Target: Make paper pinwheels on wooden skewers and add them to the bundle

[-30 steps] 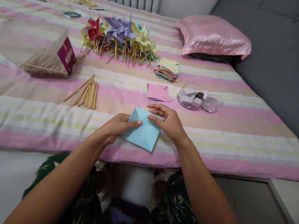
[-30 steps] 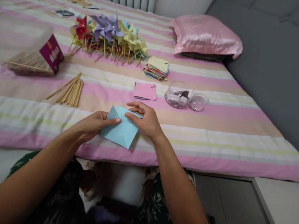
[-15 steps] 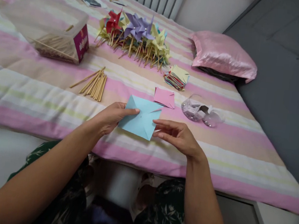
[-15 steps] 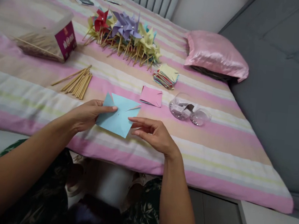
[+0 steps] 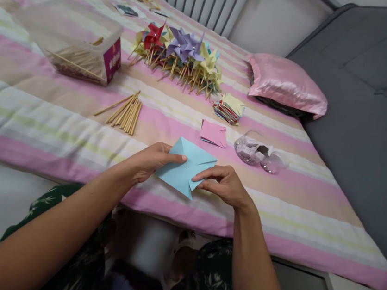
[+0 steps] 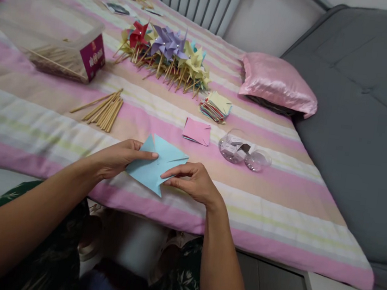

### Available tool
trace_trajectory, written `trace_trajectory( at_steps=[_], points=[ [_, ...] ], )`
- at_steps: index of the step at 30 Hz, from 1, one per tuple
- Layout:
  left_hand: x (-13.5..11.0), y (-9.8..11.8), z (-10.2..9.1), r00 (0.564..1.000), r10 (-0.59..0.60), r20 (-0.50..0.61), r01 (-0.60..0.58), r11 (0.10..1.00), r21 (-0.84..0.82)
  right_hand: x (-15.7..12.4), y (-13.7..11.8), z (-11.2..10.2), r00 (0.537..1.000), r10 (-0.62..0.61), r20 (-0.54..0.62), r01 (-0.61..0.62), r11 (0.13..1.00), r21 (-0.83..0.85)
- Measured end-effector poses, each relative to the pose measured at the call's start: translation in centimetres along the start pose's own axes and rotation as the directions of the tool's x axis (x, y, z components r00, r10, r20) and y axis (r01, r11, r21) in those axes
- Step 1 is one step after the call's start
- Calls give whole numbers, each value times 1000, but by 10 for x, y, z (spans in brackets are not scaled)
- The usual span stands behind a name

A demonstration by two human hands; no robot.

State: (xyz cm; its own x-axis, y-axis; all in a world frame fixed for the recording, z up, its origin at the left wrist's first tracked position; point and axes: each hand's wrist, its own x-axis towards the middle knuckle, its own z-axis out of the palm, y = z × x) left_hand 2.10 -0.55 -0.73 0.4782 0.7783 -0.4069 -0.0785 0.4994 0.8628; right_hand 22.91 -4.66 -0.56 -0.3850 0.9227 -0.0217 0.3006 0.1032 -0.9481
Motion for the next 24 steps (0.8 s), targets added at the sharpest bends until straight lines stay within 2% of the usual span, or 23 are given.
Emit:
trace_trajectory(
  at_steps=[16,24],
  points=[
    [2,-7,2,999,31,24,-31,999,-20,10,1,15,975,69,-209,-55,996,75],
    [2,-8,2,998,46,46,-47,999,23,10,6,16,969,71,-236,-65,997,35]
  ],
)
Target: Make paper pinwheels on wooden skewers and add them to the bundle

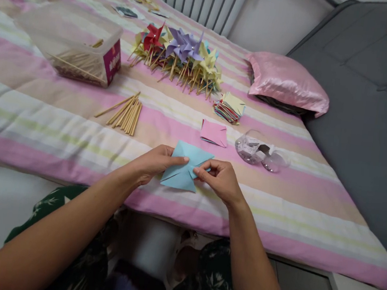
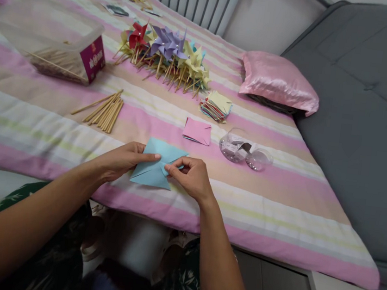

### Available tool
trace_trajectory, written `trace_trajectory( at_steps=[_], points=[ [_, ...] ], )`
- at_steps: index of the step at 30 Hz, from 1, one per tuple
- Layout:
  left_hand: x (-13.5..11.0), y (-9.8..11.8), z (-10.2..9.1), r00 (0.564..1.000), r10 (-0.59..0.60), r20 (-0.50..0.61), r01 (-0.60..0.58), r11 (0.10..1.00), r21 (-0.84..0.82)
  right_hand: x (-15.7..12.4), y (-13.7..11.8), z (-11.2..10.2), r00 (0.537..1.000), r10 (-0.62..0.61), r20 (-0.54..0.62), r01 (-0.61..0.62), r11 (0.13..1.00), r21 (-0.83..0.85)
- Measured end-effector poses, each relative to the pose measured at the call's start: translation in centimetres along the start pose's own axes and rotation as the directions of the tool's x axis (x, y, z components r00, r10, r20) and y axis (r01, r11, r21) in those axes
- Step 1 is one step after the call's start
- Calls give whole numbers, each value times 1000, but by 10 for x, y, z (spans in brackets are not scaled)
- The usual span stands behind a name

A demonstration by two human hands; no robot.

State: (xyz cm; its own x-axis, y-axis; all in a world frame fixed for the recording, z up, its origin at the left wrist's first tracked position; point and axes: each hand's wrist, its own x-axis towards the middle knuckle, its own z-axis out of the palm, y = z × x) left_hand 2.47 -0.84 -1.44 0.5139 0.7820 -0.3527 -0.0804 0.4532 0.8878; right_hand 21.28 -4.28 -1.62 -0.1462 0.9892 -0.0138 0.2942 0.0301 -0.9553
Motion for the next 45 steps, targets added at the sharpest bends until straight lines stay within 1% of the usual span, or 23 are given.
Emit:
trace_trajectory(
  at_steps=[5,8,13,17,19,21,24,26,27,28,30,34,37,41,45],
  points=[
    [0,0,-1,1000,14,12,-14,999,32,1,1,0,1000,-4,-15,3,999,-51],
    [0,0,0,1000,23,1,-23,999,39,1,1,1,1000,-15,-24,13,998,-68],
    [-1,1,4,997,36,-73,-30,996,81,1,-1,3,1000,-1,-24,0,998,-60],
    [0,0,7,994,27,-102,-16,994,109,1,0,3,999,-17,-29,13,994,-111],
    [2,-1,7,993,26,-119,-12,993,118,1,1,4,998,-39,-47,31,989,-147],
    [4,-3,7,984,40,-171,-20,993,118,2,2,6,994,-62,-92,47,987,-154],
    [6,-4,8,965,87,-246,-69,994,81,4,2,12,966,-96,-242,87,995,-51],
    [6,-5,10,955,133,-264,-128,991,39,5,2,17,938,-95,-332,120,991,56],
    [6,-4,11,950,154,-272,-155,988,19,5,2,19,931,-85,-356,129,987,101],
    [5,-4,12,944,167,-284,-174,985,1,6,2,20,930,-70,-361,126,983,135],
    [5,-4,15,933,178,-312,-196,980,-29,6,2,24,943,-35,-330,97,980,172],
    [5,-7,19,925,197,-325,-230,971,-64,6,4,29,965,-15,-262,65,981,184],
    [5,-10,22,925,190,-330,-227,971,-78,6,5,31,958,-13,-287,76,974,212],
    [4,-10,25,930,186,-316,-222,972,-81,6,2,31,939,40,-340,55,962,267],
    [2,-9,24,944,194,-267,-222,972,-77,6,-2,28,945,79,-318,28,947,320]
  ],
)
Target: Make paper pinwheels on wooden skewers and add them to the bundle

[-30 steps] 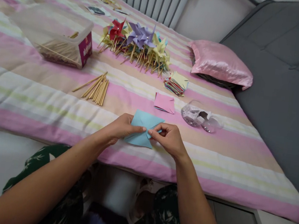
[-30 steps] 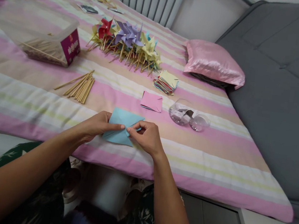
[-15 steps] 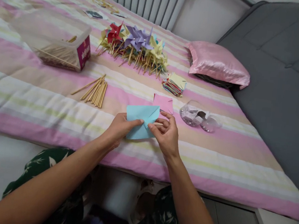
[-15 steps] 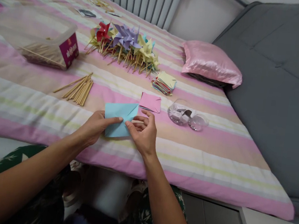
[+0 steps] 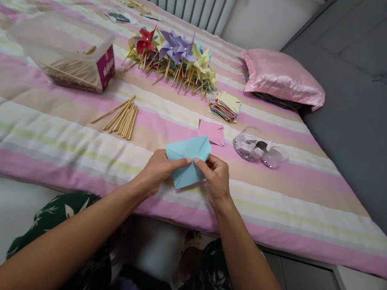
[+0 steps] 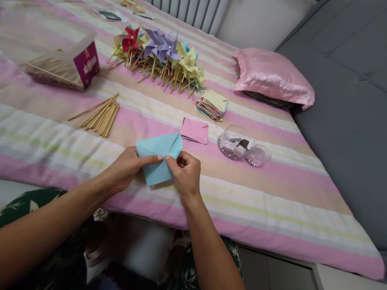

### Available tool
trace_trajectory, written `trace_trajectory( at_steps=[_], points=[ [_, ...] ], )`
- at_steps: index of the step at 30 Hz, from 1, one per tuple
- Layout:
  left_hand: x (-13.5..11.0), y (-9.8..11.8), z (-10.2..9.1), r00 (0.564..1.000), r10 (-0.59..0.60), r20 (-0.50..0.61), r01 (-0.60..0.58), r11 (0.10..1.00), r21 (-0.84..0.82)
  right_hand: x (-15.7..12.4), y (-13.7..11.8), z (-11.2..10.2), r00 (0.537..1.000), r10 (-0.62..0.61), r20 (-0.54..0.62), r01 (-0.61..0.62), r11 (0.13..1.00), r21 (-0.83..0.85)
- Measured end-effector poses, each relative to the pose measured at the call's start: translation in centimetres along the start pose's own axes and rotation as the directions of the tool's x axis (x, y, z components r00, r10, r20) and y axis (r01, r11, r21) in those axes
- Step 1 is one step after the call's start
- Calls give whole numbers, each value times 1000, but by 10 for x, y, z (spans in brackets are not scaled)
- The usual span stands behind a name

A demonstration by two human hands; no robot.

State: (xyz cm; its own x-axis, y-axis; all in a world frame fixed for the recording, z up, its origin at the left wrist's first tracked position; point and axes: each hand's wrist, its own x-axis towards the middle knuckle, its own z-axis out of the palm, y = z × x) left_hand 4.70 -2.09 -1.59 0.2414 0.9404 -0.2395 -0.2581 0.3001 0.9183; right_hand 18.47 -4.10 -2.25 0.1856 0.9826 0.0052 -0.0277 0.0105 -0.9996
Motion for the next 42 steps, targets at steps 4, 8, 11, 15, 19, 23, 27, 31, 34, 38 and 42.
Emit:
trace_trajectory(
  at_steps=[4,8,11,15,19,23,27,31,34,38,42],
  points=[
    [1,3,-4,997,-54,47,54,999,-2,1,-3,-3,999,43,5,-43,998,50],
    [2,9,-8,995,-84,55,86,996,-30,3,-5,-8,988,131,80,-137,987,87],
    [2,14,-9,994,-106,36,107,994,-27,3,-7,-14,957,205,203,-223,972,71],
    [1,19,-11,980,-182,83,171,978,121,5,-8,-18,930,227,290,-244,969,24],
    [0,15,-13,966,-198,164,156,958,241,6,-6,-20,947,176,270,-172,984,-41],
    [1,9,-13,976,-174,135,136,959,250,6,-2,-21,962,91,256,-61,991,-121],
    [2,6,-13,977,-180,115,147,957,250,7,1,-21,969,53,241,-3,979,-204],
    [2,6,-12,981,-170,92,141,955,261,7,1,-20,969,39,244,11,979,-202],
    [2,7,-12,985,-159,70,135,954,267,6,-2,-19,969,39,243,-5,991,-137],
    [2,9,-11,983,-172,67,148,951,270,5,-8,-16,976,43,214,-32,998,-54],
    [1,10,-11,978,-194,81,166,949,267,6,-11,-16,986,50,159,-45,998,-40]
  ],
)
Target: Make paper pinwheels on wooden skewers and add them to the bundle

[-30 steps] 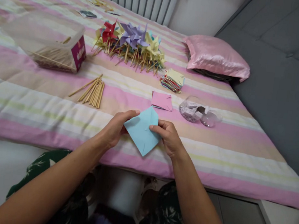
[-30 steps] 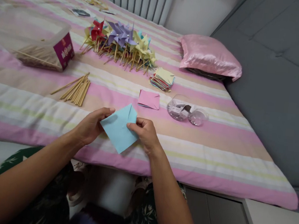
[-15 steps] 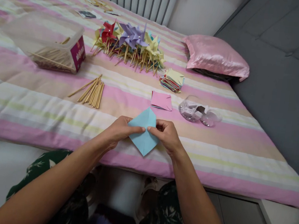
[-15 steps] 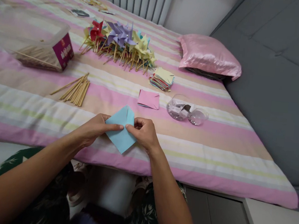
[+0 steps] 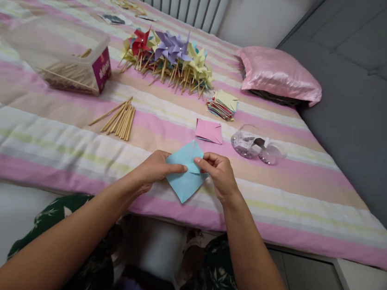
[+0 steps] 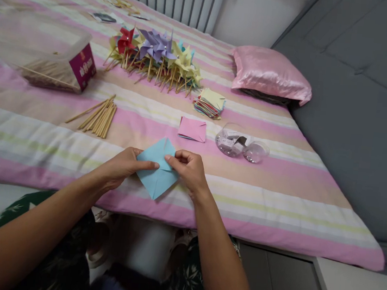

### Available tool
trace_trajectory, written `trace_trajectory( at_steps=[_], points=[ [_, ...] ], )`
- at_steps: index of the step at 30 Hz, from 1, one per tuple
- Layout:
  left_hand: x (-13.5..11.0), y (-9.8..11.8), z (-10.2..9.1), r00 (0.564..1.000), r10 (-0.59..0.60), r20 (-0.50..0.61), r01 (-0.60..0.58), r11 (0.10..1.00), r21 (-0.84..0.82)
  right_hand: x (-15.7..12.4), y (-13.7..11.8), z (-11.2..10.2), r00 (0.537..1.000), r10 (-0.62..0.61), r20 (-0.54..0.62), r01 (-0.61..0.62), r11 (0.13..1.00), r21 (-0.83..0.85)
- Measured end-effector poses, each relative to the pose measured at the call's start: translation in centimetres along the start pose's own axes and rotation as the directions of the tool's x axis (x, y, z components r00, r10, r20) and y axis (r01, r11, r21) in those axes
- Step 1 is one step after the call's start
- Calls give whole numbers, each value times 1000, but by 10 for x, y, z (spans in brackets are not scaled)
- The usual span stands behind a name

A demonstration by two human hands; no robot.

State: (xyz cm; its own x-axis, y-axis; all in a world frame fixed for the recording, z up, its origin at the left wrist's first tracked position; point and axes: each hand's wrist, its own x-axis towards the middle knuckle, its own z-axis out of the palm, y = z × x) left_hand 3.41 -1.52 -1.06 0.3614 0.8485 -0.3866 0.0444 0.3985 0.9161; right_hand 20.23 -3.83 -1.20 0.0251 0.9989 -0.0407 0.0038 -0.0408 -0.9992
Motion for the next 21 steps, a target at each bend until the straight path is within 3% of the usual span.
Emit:
trace_trajectory(
  at_steps=[8,14,17,21],
  points=[
    [-1,2,1,1000,-6,4,6,1000,-3,3,3,-5,992,-40,-120,45,998,43],
    [2,7,-8,998,-21,-60,14,992,-122,3,0,-5,887,-271,-373,280,960,-32],
    [4,11,-15,994,-26,-109,2,975,-221,-2,-4,-6,875,-345,-339,352,935,-40],
    [7,14,-23,990,-24,-139,-24,942,-334,-11,-10,-8,920,-374,-114,367,927,-79]
  ],
)
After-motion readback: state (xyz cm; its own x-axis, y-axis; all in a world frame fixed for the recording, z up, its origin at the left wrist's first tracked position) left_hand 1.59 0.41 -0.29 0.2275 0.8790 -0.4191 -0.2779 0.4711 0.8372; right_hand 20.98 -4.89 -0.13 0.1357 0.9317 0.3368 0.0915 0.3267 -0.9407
